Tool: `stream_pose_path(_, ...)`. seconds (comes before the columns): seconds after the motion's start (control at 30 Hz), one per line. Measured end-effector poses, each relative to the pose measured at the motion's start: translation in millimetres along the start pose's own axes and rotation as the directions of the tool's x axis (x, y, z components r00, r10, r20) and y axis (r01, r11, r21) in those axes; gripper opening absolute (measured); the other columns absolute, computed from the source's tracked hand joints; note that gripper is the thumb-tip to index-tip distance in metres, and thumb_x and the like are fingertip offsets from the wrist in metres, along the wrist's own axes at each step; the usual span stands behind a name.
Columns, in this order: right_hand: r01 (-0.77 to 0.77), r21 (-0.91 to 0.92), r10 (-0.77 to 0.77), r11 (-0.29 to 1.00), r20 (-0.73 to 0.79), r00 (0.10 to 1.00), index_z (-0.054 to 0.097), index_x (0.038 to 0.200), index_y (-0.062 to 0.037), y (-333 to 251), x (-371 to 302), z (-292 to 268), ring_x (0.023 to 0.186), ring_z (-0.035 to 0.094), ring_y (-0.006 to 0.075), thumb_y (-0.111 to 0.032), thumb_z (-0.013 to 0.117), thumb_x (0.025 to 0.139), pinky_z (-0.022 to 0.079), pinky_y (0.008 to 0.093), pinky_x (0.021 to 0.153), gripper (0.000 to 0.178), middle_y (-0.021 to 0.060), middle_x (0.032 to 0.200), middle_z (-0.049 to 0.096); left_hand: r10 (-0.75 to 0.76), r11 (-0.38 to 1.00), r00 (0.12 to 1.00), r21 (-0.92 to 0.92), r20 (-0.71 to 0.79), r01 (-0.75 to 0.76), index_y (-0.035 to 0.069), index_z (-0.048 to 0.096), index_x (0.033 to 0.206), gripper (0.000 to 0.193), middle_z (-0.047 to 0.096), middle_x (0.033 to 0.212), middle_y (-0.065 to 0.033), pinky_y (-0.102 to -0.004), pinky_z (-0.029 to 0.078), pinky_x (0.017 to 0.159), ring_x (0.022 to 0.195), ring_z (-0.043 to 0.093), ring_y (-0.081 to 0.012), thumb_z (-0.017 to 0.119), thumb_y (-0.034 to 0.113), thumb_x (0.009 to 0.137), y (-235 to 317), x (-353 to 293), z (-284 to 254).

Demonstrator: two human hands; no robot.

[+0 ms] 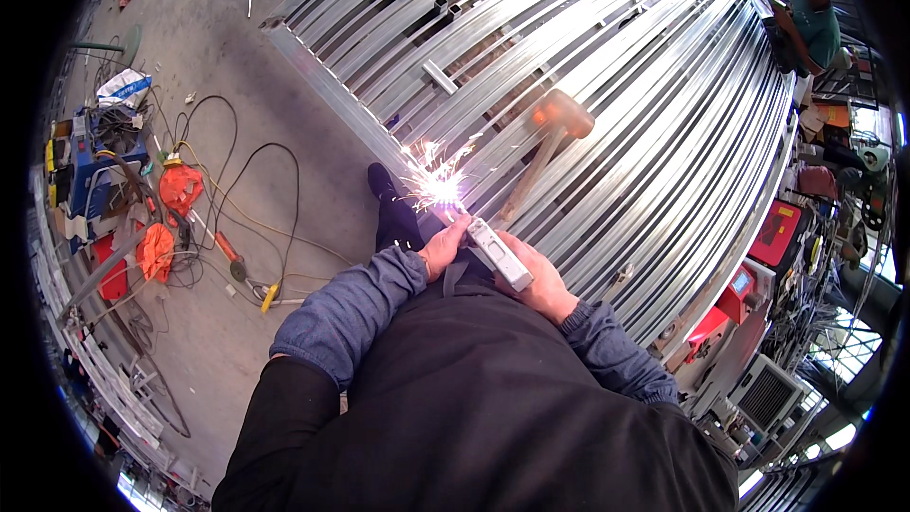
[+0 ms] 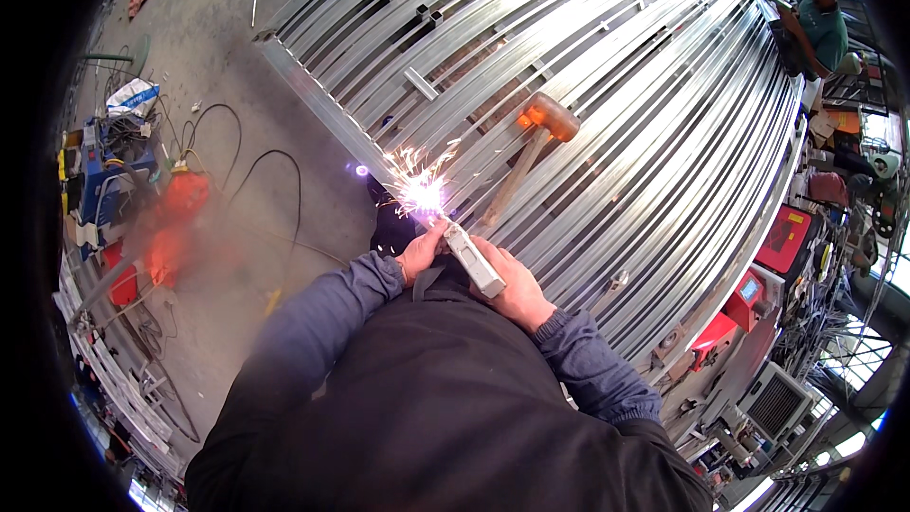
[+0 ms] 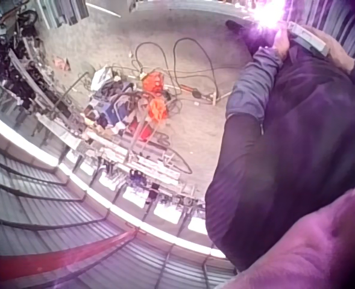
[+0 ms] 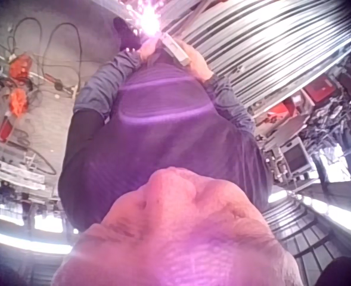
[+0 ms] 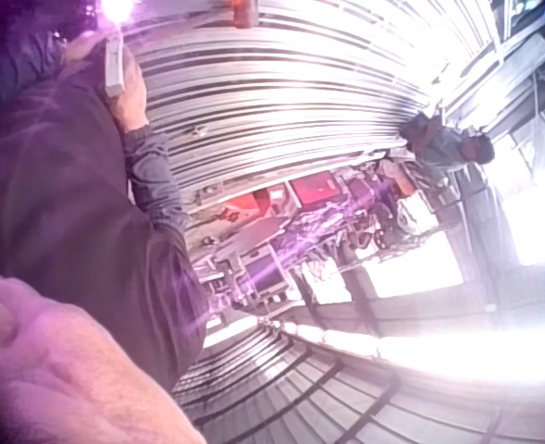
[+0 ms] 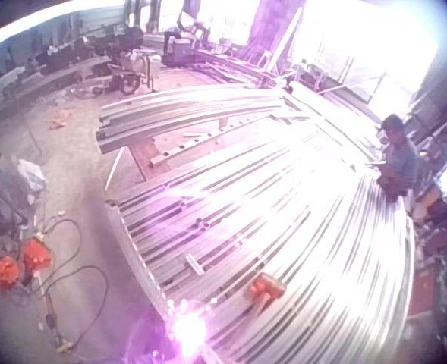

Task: The person welds the joints of a large metal frame using a handheld welding torch. They move along the frame, applying welds to multiple connection points while sparks fly. The person briefly repositions the welding cable before continuing the welding process.

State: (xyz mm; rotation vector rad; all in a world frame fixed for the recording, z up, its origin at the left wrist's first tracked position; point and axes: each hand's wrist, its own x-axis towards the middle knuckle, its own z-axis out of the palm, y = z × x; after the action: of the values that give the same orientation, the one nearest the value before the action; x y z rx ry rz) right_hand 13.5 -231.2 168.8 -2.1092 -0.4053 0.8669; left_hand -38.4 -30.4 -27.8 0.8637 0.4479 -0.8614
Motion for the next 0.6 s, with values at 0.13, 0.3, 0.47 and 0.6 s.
stream_pose_path(0.13,-0.004,-0.006,0.004,1.000,0.001,1.000,0.042,0.150,-0.0088,3,-1,1,0.119,0.060,0.0380,-0.015,0.077,0.079,0.051,0.0449,0.101,0.079,0.0153,0.134,0.061,-0.020,1.000,1.000,-0.021,-0.004,0.020,0.003,0.059,0.136,0.058,0.065,0.131,-0.0080,-0.0337,0.043,0.109,0.120,0.060,-0.0177,0.035,0.049,0.112,7,-3,8)
stream_pose_path(0.3,0.025,-0.005,-0.025,1.000,-0.011,1.000,0.042,0.151,-0.0089,8,-8,-1,0.121,0.060,0.0370,-0.014,0.078,0.079,0.051,0.0444,0.102,0.081,0.0149,0.136,0.060,-0.002,1.000,0.998,-0.018,0.057,0.003,0.003,0.060,0.135,0.058,0.065,0.129,-0.0070,-0.0336,0.043,0.108,0.118,0.060,-0.0167,0.034,0.050,0.112,17,-10,15)
stream_pose_path(0.47,-0.032,0.005,0.032,0.999,0.010,0.999,0.042,0.151,-0.0085,7,-30,-10,0.122,0.059,0.0357,-0.013,0.076,0.080,0.052,0.0436,0.102,0.079,0.0143,0.138,0.059,-0.073,0.997,0.979,0.048,0.191,0.065,0.001,0.058,0.138,0.058,0.064,0.132,-0.0078,-0.0350,0.043,0.110,0.121,0.058,-0.0173,0.034,0.047,0.112,22,-12,26)
stream_pose_path(0.6,-0.016,-0.019,0.016,1.000,0.004,1.000,0.042,0.151,-0.0081,15,-41,-10,0.122,0.060,0.0353,-0.013,0.075,0.082,0.052,0.0429,0.101,0.077,0.0144,0.138,0.060,-0.117,0.993,0.961,0.020,0.250,0.116,0.000,0.057,0.139,0.057,0.063,0.134,-0.0084,-0.0360,0.042,0.111,0.124,0.058,-0.0179,0.035,0.045,0.113,13,-9,31)
